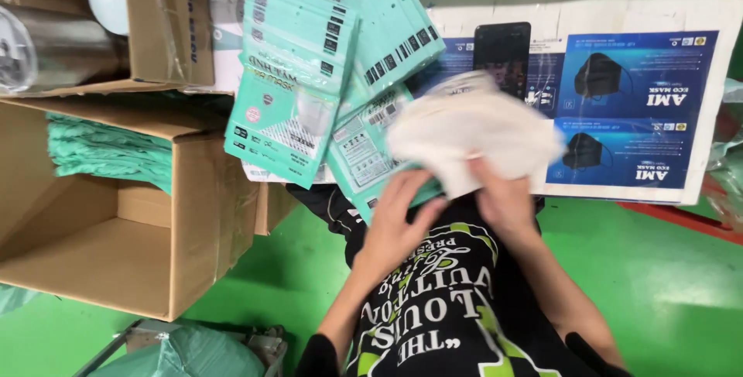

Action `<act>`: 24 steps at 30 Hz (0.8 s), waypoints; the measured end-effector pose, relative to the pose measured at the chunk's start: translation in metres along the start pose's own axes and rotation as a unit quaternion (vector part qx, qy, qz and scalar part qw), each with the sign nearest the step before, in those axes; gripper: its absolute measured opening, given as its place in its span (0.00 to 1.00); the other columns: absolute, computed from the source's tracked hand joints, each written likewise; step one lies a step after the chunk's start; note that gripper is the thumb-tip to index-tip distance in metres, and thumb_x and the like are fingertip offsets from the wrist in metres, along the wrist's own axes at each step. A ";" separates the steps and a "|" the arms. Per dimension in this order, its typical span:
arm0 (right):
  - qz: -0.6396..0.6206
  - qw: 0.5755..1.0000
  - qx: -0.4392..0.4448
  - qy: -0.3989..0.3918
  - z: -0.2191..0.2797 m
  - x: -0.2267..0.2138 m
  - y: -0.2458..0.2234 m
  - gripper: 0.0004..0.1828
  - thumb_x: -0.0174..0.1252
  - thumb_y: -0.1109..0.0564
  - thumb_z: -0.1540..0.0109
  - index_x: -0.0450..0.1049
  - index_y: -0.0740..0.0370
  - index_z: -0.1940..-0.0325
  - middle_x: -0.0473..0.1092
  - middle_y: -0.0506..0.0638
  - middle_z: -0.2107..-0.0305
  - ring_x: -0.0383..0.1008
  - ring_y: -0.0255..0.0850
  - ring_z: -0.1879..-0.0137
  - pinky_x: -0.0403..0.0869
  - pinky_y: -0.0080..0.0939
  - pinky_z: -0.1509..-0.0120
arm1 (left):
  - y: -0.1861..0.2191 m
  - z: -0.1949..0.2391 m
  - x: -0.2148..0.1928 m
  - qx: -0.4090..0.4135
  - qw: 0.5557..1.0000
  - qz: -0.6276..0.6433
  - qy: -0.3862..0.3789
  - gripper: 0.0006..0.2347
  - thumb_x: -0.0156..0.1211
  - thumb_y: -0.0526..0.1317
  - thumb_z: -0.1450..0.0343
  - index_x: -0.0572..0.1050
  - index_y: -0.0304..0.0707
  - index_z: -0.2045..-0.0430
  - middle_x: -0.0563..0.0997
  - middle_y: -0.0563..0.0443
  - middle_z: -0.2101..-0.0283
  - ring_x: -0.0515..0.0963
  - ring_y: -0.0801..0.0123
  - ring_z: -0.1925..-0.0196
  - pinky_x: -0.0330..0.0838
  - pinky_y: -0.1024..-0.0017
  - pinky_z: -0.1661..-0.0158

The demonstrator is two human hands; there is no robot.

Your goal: Packaging stacks of white face masks into individual green plastic bags.

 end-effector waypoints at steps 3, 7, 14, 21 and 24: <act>0.533 0.805 -0.258 -0.030 0.009 -0.041 -0.042 0.17 0.57 0.70 0.28 0.70 0.65 0.34 0.74 0.57 0.45 0.76 0.46 0.39 0.73 0.44 0.32 | -0.022 0.006 -0.011 0.144 0.940 -0.287 0.119 0.14 0.64 0.33 0.29 0.75 0.34 0.49 0.79 0.42 0.49 0.79 0.52 0.46 0.73 0.63 0.45; 0.034 0.952 -0.278 0.124 0.012 -0.094 -0.081 0.35 0.60 0.73 0.30 0.54 0.68 0.21 0.64 0.58 0.31 0.68 0.45 0.30 0.70 0.47 0.20 | -0.048 0.004 -0.018 0.211 0.876 -0.429 0.057 0.22 0.60 0.30 0.36 0.73 0.27 0.45 0.77 0.38 0.50 0.78 0.50 0.48 0.74 0.61 0.48; -0.024 0.929 -0.326 0.171 0.040 -0.061 -0.136 0.36 0.61 0.73 0.35 0.55 0.73 0.25 0.63 0.63 0.30 0.69 0.50 0.28 0.71 0.48 0.19 | -0.059 0.000 -0.024 0.298 0.760 -0.575 -0.058 0.26 0.56 0.32 0.36 0.70 0.15 0.41 0.74 0.33 0.48 0.77 0.51 0.47 0.75 0.64 0.48; 0.086 0.946 -0.298 0.092 0.066 -0.049 -0.108 0.33 0.63 0.71 0.30 0.56 0.73 0.23 0.63 0.59 0.31 0.66 0.45 0.29 0.66 0.43 0.20 | -0.039 -0.021 -0.033 0.237 0.787 -0.567 -0.063 0.21 0.60 0.31 0.40 0.71 0.32 0.51 0.72 0.37 0.56 0.74 0.52 0.60 0.73 0.60 0.62; 0.195 0.965 -0.156 0.083 0.079 -0.028 -0.101 0.36 0.62 0.69 0.38 0.62 0.72 0.26 0.69 0.58 0.37 0.72 0.45 0.33 0.71 0.43 0.25 | -0.015 -0.029 -0.038 0.186 0.881 -0.432 -0.055 0.22 0.61 0.28 0.44 0.72 0.35 0.54 0.73 0.38 0.56 0.75 0.48 0.60 0.73 0.57 0.62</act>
Point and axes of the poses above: each hand's wrist, its own z-axis away from the middle knuckle, its own x-axis out of the palm, y = z × x, the point moved 1 cm from there along -z, towards the middle knuckle
